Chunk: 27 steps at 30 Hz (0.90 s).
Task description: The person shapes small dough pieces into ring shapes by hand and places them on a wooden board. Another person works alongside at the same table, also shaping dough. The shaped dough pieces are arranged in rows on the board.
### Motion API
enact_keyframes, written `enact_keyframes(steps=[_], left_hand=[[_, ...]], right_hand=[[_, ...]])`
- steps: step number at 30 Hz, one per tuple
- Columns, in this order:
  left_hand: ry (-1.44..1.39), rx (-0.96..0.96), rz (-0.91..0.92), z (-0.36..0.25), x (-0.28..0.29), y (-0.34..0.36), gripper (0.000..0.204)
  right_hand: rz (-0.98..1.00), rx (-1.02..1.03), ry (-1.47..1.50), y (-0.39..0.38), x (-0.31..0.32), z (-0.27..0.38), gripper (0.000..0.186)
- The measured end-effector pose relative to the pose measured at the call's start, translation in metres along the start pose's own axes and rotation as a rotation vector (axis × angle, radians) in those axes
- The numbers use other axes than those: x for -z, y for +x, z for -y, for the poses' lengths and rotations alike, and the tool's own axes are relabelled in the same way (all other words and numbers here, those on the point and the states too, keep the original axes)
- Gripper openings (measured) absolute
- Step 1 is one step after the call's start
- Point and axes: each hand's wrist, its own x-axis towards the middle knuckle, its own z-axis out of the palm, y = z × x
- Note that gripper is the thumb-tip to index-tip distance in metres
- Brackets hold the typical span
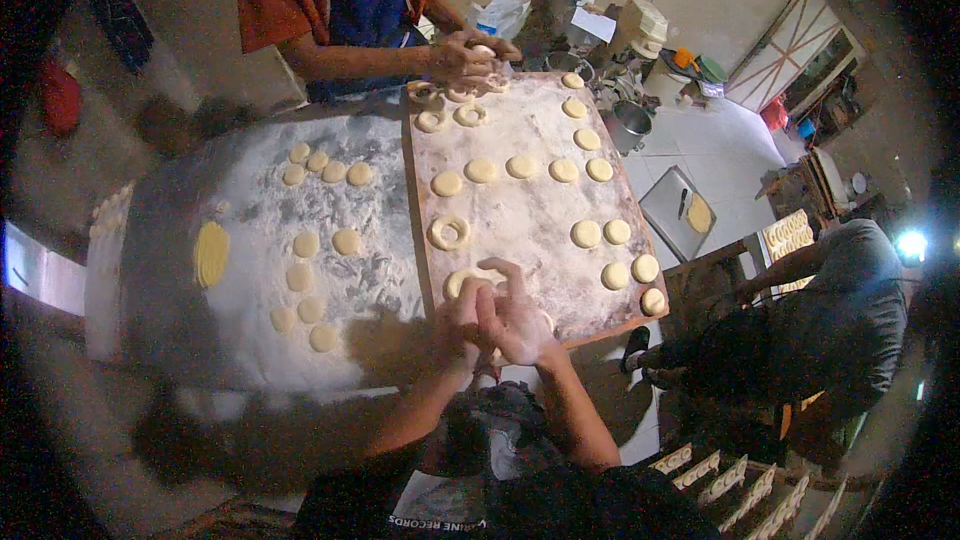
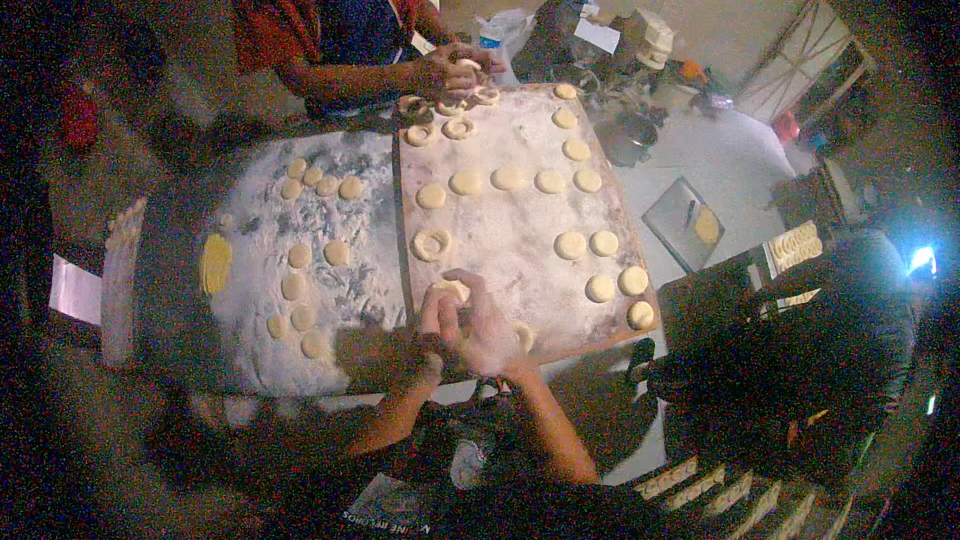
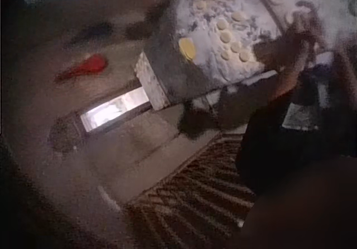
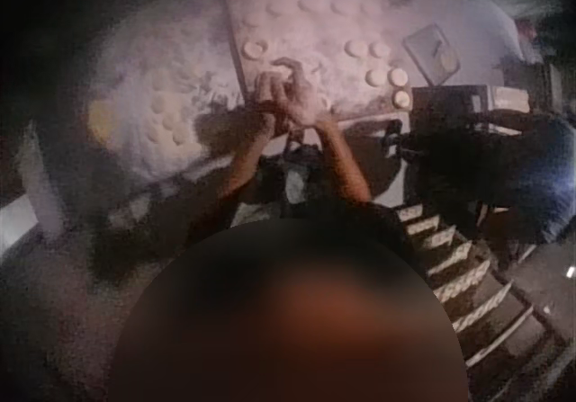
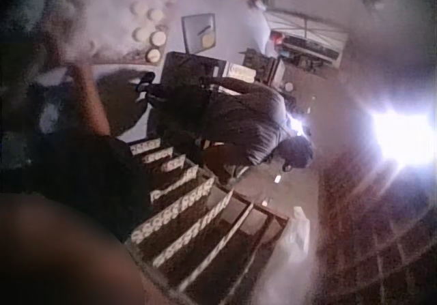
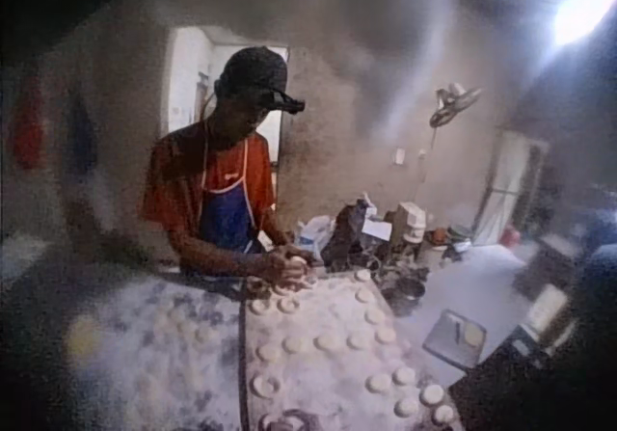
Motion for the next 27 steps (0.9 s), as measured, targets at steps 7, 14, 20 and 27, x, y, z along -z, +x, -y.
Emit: enact_keyframes(steps=[7,14,20,27], left_hand=[[-0.016,0.152,0.102,-0.038,-0.022,0.013,0.027],[-0.059,0.089,0.086,-0.008,-0.059,0.016,0.026],[0.237,0.037,0.089,0.015,-0.079,0.054,0.037],[0.734,0.245,0.286,0.027,-0.058,0.05,0.074]], right_hand=[[-0.066,0.009,-0.011,-0.009,0.025,-0.01,0.039],[-0.031,0.057,0.39,-0.007,0.055,-0.047,0.047],[-0.159,0.029,0.198,0.039,0.058,-0.096,0.04],[-0.203,-0.227,-0.643,0.044,0.067,-0.107,0.083]])
